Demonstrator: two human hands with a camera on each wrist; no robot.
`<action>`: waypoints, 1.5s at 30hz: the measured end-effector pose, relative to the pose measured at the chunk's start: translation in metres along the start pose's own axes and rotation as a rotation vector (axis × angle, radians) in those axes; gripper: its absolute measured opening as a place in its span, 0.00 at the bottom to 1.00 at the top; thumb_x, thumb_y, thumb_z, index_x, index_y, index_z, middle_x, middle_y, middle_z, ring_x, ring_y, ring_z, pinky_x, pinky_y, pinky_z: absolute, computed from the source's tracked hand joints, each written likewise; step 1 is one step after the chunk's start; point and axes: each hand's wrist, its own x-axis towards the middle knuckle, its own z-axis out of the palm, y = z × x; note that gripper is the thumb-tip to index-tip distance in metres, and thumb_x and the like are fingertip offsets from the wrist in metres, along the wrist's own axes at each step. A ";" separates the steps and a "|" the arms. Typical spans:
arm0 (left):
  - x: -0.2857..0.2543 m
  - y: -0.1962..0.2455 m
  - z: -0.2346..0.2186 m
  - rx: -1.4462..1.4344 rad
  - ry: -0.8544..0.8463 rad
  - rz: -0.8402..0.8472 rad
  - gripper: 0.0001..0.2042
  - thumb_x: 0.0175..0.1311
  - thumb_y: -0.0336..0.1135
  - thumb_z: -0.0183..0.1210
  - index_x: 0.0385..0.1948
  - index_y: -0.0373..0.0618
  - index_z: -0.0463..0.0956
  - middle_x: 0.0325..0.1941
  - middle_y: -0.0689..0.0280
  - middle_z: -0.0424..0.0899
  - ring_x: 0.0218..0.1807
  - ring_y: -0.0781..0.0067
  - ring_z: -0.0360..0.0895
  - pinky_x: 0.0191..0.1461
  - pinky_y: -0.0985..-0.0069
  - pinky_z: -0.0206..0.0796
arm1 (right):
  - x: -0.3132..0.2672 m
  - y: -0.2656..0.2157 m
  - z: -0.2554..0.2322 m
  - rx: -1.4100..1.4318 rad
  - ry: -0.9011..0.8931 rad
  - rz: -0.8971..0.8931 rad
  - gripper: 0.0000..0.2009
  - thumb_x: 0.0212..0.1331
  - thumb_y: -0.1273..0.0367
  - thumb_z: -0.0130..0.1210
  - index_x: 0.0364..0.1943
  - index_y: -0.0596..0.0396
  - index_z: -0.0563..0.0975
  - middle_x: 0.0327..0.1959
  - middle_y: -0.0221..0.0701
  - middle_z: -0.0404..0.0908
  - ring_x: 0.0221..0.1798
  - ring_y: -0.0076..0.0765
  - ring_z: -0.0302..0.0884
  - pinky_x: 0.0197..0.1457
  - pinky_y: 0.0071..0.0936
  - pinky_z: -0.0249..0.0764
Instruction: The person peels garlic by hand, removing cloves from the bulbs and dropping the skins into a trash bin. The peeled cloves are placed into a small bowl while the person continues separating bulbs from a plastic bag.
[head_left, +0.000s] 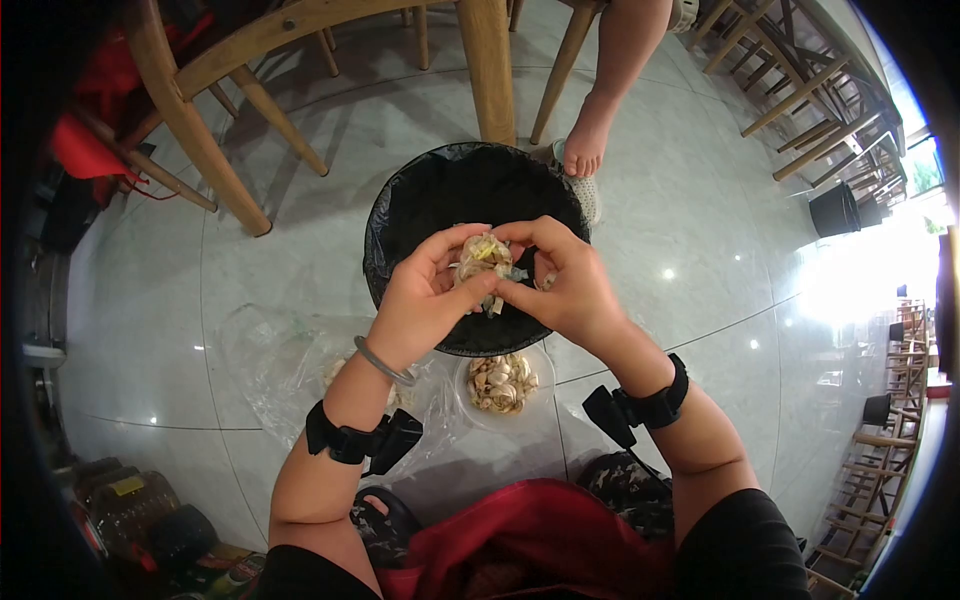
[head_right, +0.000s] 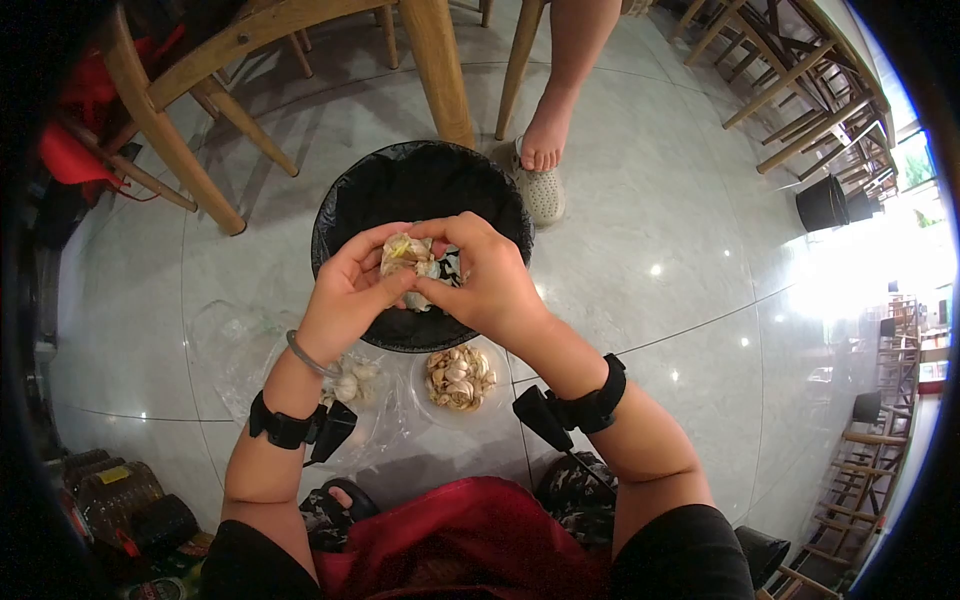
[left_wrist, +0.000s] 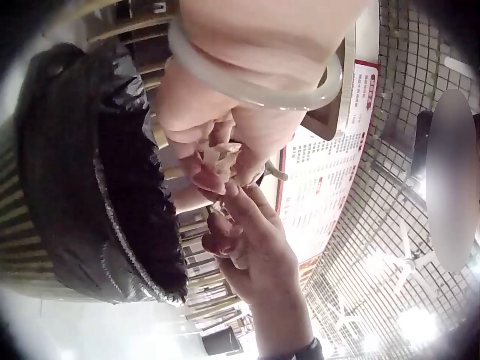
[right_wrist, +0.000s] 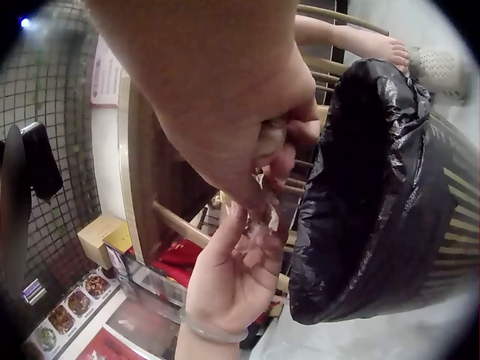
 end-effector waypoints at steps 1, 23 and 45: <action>0.000 -0.003 0.000 0.030 0.011 0.007 0.20 0.60 0.25 0.56 0.55 0.39 0.65 0.47 0.64 0.76 0.43 0.82 0.75 0.41 0.83 0.70 | 0.000 -0.006 -0.003 -0.031 -0.028 0.046 0.20 0.41 0.71 0.67 0.43 0.52 0.78 0.31 0.28 0.72 0.28 0.26 0.67 0.32 0.22 0.66; -0.005 -0.002 0.001 0.587 0.031 0.271 0.20 0.58 0.20 0.54 0.54 0.44 0.72 0.47 0.66 0.79 0.43 0.84 0.76 0.38 0.89 0.70 | -0.003 -0.006 -0.015 -0.100 -0.101 -0.195 0.10 0.48 0.76 0.59 0.37 0.57 0.79 0.29 0.36 0.75 0.28 0.41 0.73 0.31 0.29 0.70; 0.003 -0.003 -0.002 0.014 0.151 -0.081 0.17 0.62 0.28 0.55 0.53 0.39 0.67 0.37 0.65 0.80 0.29 0.82 0.77 0.29 0.86 0.69 | 0.003 0.011 -0.021 0.343 -0.103 0.373 0.13 0.56 0.76 0.39 0.46 0.57 0.68 0.27 0.28 0.75 0.20 0.18 0.66 0.23 0.17 0.63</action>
